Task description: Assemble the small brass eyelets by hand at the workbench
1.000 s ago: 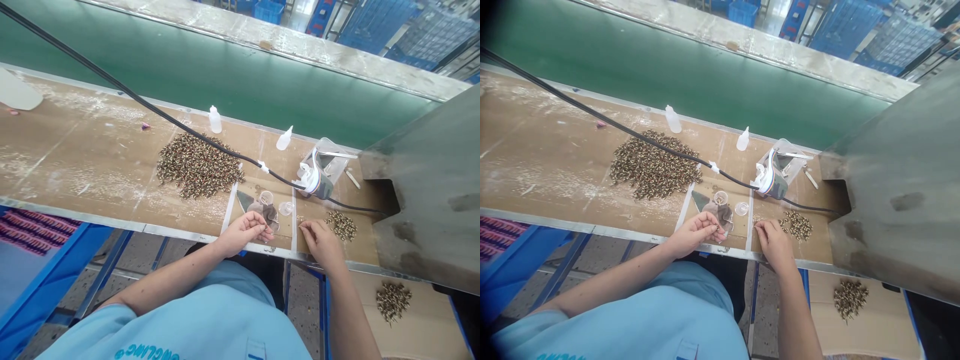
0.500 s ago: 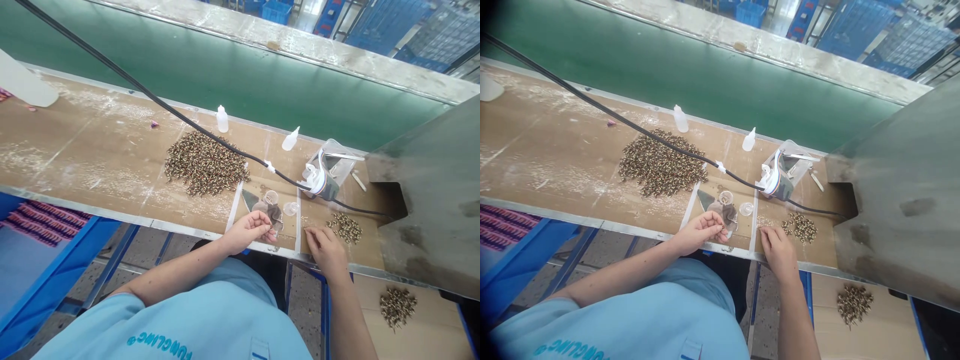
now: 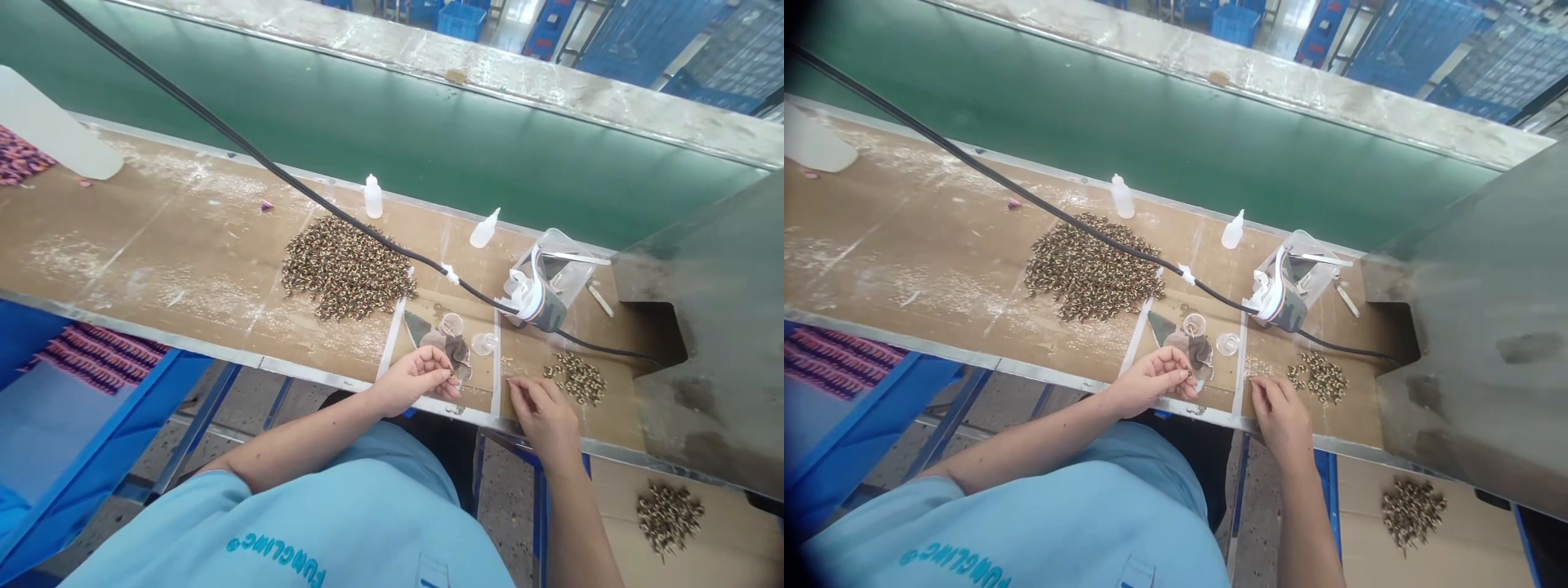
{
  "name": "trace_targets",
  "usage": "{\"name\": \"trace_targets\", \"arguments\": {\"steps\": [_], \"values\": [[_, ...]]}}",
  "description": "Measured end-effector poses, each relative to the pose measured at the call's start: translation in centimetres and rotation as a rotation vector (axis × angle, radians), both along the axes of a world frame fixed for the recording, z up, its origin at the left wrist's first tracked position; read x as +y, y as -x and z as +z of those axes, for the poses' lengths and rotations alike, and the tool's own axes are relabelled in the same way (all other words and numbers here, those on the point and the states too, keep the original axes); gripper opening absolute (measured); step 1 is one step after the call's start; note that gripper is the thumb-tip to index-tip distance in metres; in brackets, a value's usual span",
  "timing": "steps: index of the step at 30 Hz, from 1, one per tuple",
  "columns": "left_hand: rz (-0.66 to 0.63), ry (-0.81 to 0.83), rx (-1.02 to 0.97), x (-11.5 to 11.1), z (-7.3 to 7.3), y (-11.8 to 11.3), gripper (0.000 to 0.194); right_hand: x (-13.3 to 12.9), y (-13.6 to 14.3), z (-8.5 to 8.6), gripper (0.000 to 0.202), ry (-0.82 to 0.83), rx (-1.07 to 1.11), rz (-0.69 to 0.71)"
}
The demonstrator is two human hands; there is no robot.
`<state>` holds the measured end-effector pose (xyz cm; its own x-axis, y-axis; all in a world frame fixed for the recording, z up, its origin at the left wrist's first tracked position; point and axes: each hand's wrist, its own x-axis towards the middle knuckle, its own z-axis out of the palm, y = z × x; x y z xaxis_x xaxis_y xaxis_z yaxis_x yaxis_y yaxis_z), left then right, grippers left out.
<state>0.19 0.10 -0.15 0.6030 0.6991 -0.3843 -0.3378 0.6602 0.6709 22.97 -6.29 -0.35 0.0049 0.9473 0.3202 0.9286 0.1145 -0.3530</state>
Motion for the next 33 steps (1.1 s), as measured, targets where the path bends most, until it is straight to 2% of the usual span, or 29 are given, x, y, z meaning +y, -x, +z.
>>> {"name": "trace_targets", "arguments": {"steps": [4,8,11,24,33], "values": [[0.002,-0.005,-0.013,0.0,-0.2,0.0,0.037,0.0,2.3,1.1,0.018,-0.049,0.118,-0.032],[-0.005,0.001,-0.014,0.0,0.0,0.0,0.037,0.4,5.5,2.2,0.016,-0.016,0.228,0.040],[-0.016,0.009,-0.007,0.1,0.0,0.0,0.038,0.8,6.9,2.4,0.017,0.004,0.259,0.062],[-0.028,0.009,0.006,0.0,0.2,0.1,0.038,1.2,7.4,2.3,0.014,0.017,0.220,0.143],[0.011,0.004,0.033,-0.1,0.5,-0.1,0.040,0.7,8.2,2.2,0.016,-0.112,0.111,0.169]]}}
